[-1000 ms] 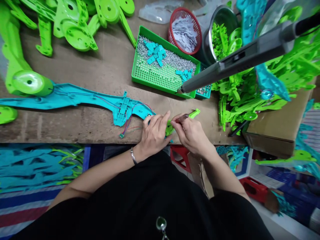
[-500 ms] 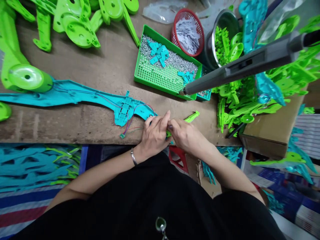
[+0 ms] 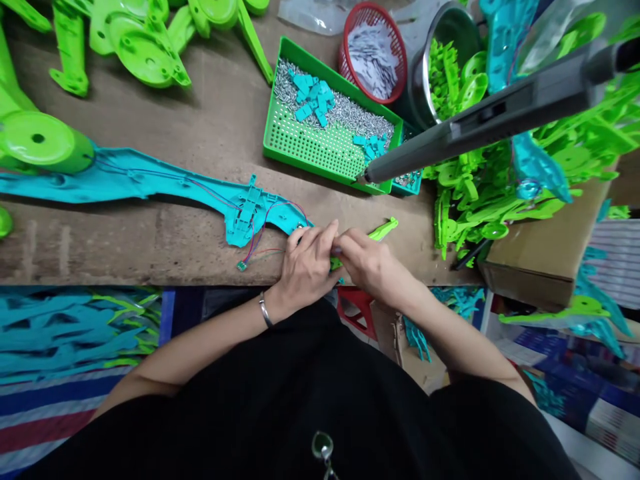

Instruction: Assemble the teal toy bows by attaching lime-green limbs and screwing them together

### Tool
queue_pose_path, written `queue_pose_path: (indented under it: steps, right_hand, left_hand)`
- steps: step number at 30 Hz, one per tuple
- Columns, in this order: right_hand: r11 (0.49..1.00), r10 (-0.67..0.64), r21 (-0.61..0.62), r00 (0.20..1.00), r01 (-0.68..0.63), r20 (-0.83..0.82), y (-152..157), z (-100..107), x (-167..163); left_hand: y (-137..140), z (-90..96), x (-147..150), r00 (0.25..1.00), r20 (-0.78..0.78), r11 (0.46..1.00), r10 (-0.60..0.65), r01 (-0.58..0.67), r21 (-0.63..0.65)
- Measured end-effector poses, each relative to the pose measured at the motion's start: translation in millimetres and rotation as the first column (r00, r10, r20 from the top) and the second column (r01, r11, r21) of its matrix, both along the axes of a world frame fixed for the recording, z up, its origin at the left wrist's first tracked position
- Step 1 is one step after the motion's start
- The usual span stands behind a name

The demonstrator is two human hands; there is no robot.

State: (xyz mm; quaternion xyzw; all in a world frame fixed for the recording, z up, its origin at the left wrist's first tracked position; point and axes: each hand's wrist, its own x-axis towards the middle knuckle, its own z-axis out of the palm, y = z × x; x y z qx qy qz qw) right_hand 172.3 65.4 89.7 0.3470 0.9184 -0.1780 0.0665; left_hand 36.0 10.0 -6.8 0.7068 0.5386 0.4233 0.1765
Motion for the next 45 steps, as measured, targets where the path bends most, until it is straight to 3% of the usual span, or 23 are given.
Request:
queue_pose_path:
  steps: [3, 9, 16, 22, 27, 31, 37, 39, 45]
  right_hand:
    - [0.999, 0.020, -0.051, 1.000, -0.019, 0.017, 15.3, 3.8, 2.0]
    - [0.982, 0.180, -0.086, 0.973, -0.169, 0.144, 27.0, 16.7, -6.9]
    - [0.953, 0.298, -0.098, 0.940, -0.285, 0.163, 26.0, 17.7, -7.0]
    - [0.973, 0.177, -0.146, 0.983, -0.181, -0.040, 39.5, 14.6, 1.3]
    - [0.982, 0.097, -0.131, 0.958, -0.136, -0.269, 41.0, 18.1, 9.1]
    - [0.989, -0.098, -0.139, 0.901, 0.042, -0.423, 37.7, 14.6, 30.6]
    - [0.904, -0.426, -0.245, 0.721, 0.349, -0.546, 22.2, -2.0, 61.4]
    - [0.897, -0.440, -0.247, 0.697, 0.366, -0.567, 12.8, -2.7, 61.4]
    - [0.953, -0.292, -0.127, 0.721, 0.276, -0.628, -23.0, 6.6, 42.7]
  left_hand:
    - [0.3, 0.4, -1.0, 1.000, -0.005, 0.998, -0.024, 0.024, -0.052]
    - [2.1, 1.3, -2.5, 0.998, 0.027, 0.987, -0.051, 0.054, -0.149]
    - [5.8, 0.2, -4.8, 0.997, 0.046, 0.990, -0.058, 0.063, -0.127]
    - [9.1, 12.5, -9.1, 0.992, -0.056, 0.975, -0.116, 0.103, -0.196]
    - [9.5, 21.5, -8.4, 0.988, -0.098, 0.968, -0.120, 0.095, -0.233]
    - [8.5, 24.3, -10.6, 0.967, -0.180, 0.963, -0.178, 0.134, -0.233]
    - [9.0, 22.6, -22.7, 0.945, -0.184, 0.953, -0.269, 0.234, -0.192]
    - [8.3, 21.4, -25.4, 0.942, -0.183, 0.951, -0.282, 0.249, -0.185]
    - [5.8, 13.4, -23.2, 0.958, -0.171, 0.966, -0.231, 0.205, -0.156]
